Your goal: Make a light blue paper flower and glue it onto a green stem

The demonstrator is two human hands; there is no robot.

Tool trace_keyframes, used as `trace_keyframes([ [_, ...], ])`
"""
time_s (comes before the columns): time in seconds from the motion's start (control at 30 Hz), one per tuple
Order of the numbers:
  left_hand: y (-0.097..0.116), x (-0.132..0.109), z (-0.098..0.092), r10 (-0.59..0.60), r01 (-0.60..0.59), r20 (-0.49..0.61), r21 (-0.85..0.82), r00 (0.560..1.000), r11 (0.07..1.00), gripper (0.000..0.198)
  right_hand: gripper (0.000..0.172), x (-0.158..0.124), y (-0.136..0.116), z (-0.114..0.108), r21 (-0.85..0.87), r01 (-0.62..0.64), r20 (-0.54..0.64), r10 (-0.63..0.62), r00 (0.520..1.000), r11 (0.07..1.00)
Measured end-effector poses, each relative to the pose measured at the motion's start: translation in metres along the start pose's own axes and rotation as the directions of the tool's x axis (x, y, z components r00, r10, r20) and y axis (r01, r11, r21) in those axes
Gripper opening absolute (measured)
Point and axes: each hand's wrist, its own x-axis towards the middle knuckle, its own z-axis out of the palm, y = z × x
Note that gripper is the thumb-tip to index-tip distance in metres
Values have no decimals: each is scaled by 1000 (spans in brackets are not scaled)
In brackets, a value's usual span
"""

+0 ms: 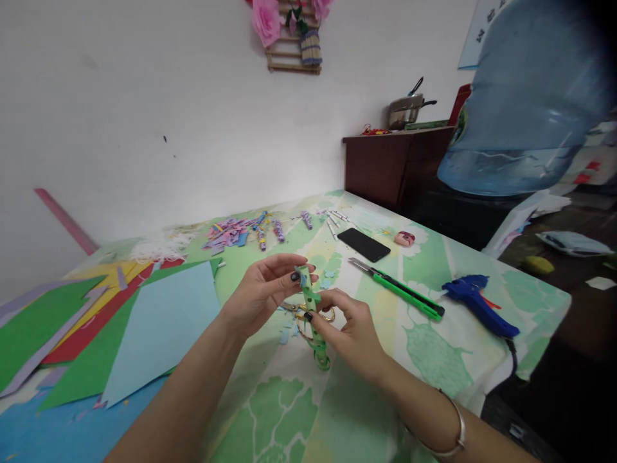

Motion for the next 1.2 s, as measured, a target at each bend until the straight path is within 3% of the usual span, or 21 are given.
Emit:
trace_keyframes([
  [0.93, -6, 1, 5, -1, -2, -50, -61, 999, 998, 16, 3, 1, -5, 0, -12, -18, 39, 19, 999, 1000],
  [1.2, -9, 1, 7, 62, -63, -84, -5, 995, 998, 21, 6, 0, 0, 0, -79, -5, -50, 1, 999, 997],
])
